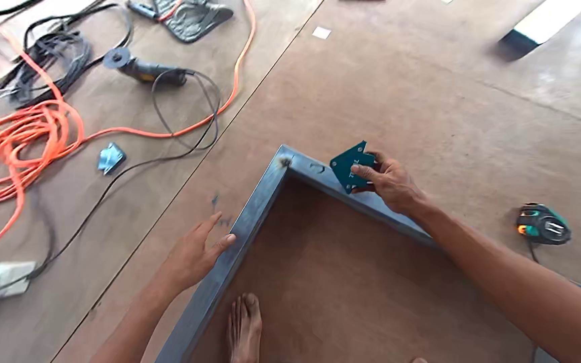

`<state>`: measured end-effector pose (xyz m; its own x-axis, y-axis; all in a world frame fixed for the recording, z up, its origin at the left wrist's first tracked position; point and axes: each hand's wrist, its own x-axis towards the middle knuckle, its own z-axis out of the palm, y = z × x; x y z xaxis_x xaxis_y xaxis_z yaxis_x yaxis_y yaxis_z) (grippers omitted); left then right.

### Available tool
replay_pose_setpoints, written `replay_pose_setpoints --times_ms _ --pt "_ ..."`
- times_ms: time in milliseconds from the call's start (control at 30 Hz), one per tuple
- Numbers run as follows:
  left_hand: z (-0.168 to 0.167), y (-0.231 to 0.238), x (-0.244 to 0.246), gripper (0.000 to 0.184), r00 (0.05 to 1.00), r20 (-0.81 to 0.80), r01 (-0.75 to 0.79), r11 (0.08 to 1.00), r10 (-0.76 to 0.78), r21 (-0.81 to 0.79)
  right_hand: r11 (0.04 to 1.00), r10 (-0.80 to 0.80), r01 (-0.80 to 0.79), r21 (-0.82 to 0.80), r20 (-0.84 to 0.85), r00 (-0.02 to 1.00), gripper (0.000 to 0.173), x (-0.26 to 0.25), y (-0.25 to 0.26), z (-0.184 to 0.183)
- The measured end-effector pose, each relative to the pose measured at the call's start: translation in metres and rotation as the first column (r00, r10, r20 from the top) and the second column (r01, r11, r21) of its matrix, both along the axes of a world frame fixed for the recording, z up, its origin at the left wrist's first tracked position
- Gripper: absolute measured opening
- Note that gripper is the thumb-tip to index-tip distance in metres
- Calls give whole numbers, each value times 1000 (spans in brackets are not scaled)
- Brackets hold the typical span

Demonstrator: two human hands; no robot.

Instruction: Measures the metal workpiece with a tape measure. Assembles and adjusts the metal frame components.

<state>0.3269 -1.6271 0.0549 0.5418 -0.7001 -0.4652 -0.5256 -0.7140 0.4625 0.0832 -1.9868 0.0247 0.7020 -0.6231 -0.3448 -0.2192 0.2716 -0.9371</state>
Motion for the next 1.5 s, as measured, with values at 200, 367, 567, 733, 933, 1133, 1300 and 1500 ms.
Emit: replay_pose_setpoints --times_ms 200,367,567,733,933,1133,1300,1500 --pt "-10 -196 42 77 977 173 158 968 -125 -194 932 -364 358 -63 -147 920 43 29 -152 -58" --pt "-87 -436 46 124 984 57 173 983 -170 -59 921 -387 350 -171 -302 871 40 51 -258 -79" --pt "-163 -565 38 168 989 146 -39 973 6 227 963 -195 96 -252 -407 892 43 81 -413 -72" --pt "-149 -577 46 167 995 91 -7 899 -36 438 952 7 -163 -259 -514 857 34 111 -514 -96" --pt "-141 -582 51 164 998 -2 59 821 -70 567 734 -192 -329 -594 -647 738 35 155 -639 -88" --pt "-139 -581 54 159 993 -35 114 802 -116 586 745 -435 -128 -655 -622 651 58 205 -756 -97" --pt "-133 -578 51 152 991 -64 131 802 -116 582 765 -461 -168 -622 -711 531 56 226 -765 -113" --pt "-138 -578 54 151 990 -100 140 794 -99 591 752 -447 -374 -543 -837 315 42 251 -729 -97"
